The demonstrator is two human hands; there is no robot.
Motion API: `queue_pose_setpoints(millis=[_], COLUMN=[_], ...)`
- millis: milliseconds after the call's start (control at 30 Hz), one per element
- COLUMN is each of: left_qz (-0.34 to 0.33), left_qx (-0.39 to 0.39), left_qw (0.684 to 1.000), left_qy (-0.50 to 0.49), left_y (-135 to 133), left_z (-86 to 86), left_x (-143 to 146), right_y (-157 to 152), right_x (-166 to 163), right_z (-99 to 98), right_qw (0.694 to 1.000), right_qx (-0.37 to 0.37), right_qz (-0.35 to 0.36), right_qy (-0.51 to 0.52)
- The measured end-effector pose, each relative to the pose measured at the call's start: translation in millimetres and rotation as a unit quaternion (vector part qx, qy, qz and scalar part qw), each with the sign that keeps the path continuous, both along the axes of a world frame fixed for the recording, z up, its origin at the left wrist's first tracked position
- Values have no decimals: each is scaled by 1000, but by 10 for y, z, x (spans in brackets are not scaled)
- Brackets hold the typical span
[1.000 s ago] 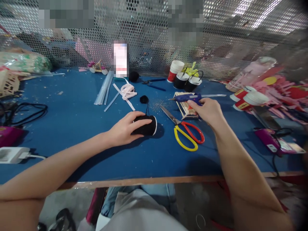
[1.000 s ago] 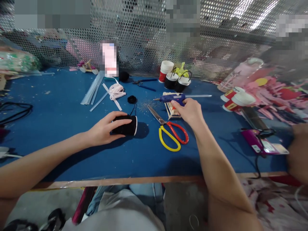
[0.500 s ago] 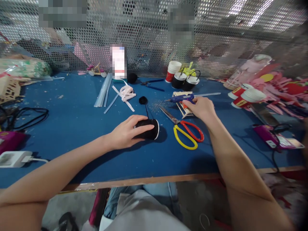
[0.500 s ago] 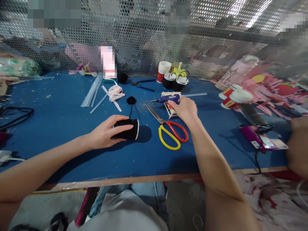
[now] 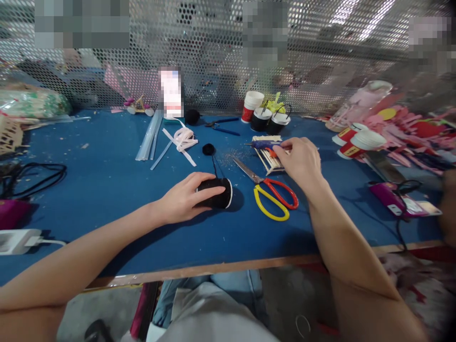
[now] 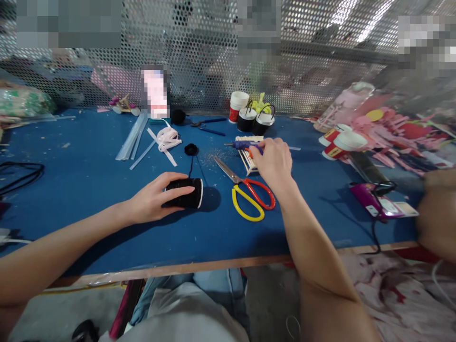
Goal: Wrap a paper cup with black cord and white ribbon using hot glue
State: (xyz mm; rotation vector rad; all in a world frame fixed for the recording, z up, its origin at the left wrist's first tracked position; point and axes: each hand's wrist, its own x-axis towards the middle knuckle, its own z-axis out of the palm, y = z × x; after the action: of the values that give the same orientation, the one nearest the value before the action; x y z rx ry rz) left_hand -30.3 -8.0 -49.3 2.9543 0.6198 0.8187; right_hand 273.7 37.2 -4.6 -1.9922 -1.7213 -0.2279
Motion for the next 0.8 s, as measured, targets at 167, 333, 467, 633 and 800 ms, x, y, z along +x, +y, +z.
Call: queue_pose_setpoints(millis=[167,333,467,633,800], left_qz=[-15,-32,-23,-3,47], left_qx=[-15,-20,-24,-127,-266], left_qw=[1000,999,999,992,961], left_qy=[7,16,18,-14,-66], left_y=[-44,-73,-75,-69,-48], left_z=[6,13,21,95,175], left_x=[9,28,30,16,34], right_y=[-368,-438,-431,-438,-394], right_x=[-468,-836,-933,-878,-782], right_z=[111,-26,-164,-186,-158], right_qw=[919,816,798,807,809], right_qx=[-133,-241,-233,-171,-80], right_qz=[340,473,403,330,318], right_qy=[152,228,383,458,488])
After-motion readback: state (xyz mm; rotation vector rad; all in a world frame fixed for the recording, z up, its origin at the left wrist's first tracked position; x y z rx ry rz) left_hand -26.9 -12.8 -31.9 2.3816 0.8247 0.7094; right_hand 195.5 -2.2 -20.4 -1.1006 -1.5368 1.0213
